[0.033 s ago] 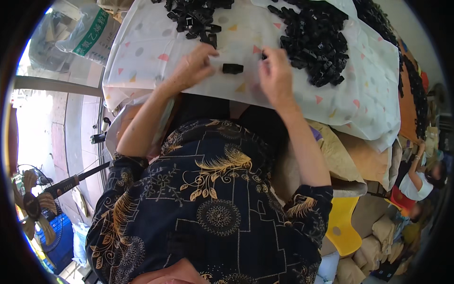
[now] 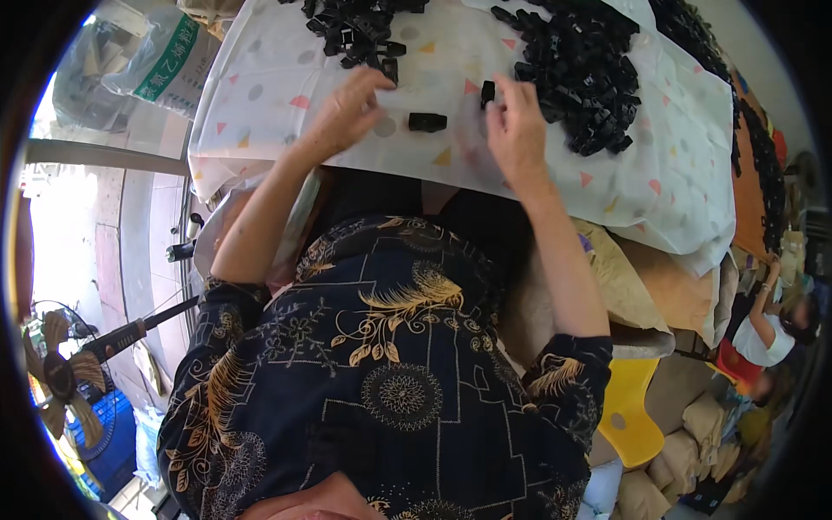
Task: Sorting and arranging small black plastic components on a workbench in a manufacturing environment.
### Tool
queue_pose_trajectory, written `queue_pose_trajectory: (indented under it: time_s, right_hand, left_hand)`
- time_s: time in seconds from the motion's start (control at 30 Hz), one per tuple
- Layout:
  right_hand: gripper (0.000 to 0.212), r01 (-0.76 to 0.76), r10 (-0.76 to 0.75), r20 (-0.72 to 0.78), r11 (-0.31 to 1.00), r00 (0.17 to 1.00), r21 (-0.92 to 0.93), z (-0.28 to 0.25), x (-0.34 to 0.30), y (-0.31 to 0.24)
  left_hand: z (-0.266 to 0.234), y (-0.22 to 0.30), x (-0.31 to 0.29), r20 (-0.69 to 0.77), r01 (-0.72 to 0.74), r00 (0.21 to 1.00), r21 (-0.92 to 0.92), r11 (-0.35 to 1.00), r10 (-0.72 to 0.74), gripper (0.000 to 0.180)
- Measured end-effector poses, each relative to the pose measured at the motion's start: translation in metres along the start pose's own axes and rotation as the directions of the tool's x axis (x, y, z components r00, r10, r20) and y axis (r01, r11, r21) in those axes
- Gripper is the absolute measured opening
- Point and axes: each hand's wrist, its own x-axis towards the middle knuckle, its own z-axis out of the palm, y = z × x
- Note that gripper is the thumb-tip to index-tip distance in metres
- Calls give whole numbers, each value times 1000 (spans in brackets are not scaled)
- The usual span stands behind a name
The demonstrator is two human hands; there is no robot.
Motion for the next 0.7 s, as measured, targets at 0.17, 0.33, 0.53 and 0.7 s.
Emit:
queue_pose_trajectory:
  time_s: [0.17, 0.33, 0.53, 0.7]
  right_hand:
    - [46, 304, -246, 203, 890, 948, -339, -18, 20, 38]
    - [38, 305, -243, 298, 935, 923, -182, -23, 33, 41]
    - [34, 210, -187, 229, 975, 955, -79, -14, 23, 47]
    - [32, 228, -218, 115, 971, 969, -78, -10, 17, 51]
  left_hand:
    - [-24, -15, 30, -123, -43, 986, 463, 885, 112, 32]
    - [-31, -27, 29, -10, -127, 987, 574, 809, 162, 28]
    - [-29, -23, 19, -59, -36, 994, 610, 792, 90, 24]
    - [8, 12, 48, -100, -229, 950, 426, 875, 298, 30]
